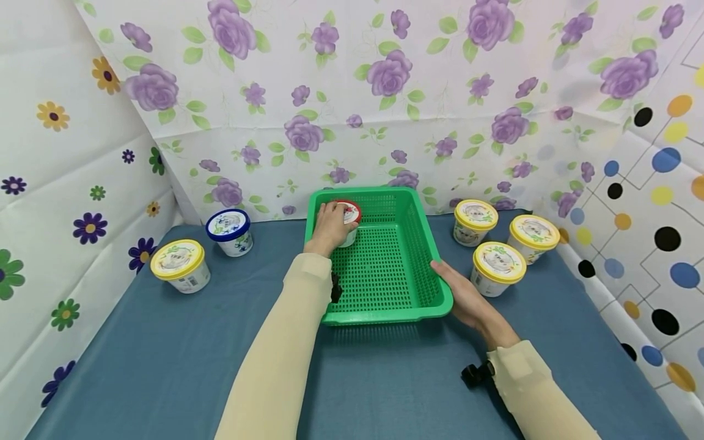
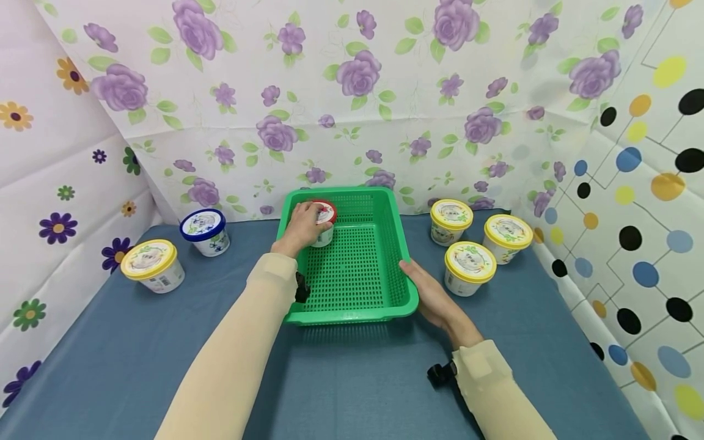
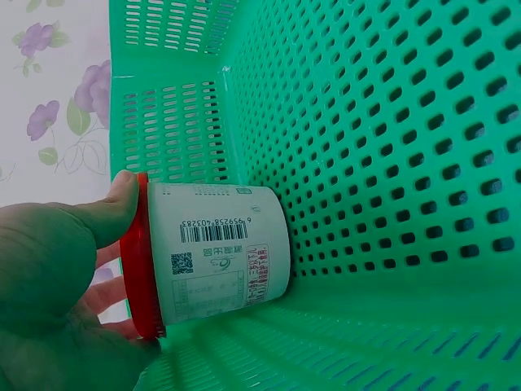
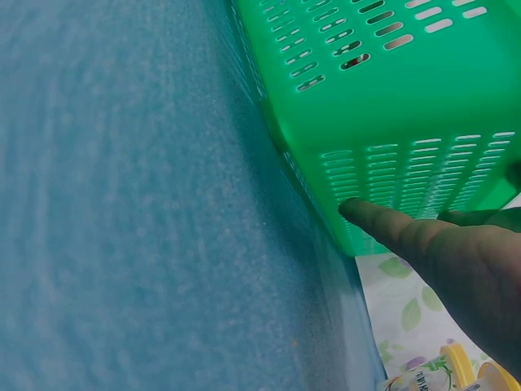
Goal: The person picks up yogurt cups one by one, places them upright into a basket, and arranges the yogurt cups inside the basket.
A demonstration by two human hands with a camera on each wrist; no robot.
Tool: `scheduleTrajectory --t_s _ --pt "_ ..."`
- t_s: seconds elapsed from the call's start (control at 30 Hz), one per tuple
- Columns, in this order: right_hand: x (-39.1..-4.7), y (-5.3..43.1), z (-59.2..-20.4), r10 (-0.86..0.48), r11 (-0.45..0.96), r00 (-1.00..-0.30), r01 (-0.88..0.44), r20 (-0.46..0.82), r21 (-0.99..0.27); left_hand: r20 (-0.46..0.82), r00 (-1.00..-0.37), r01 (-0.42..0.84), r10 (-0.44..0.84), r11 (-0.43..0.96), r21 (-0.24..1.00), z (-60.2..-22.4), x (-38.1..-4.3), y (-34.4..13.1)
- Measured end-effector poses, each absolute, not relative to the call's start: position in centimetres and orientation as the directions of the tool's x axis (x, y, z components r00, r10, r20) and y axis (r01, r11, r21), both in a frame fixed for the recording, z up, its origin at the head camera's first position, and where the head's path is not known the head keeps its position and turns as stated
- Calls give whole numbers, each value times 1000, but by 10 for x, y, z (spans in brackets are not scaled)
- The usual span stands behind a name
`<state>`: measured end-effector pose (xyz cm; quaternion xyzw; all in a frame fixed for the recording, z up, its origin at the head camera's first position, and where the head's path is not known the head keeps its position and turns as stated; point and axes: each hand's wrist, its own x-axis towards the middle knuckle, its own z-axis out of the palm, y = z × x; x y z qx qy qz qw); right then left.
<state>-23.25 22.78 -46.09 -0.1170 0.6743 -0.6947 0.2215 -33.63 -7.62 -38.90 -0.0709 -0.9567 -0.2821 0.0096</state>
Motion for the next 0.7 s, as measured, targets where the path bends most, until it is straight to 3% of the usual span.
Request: scheduleTrajectory --t_s 0.7 --pt "-233 228 -462 -467 9 -875 144 -132 -990 58 -989 147 136 849 508 -387 -336 -77"
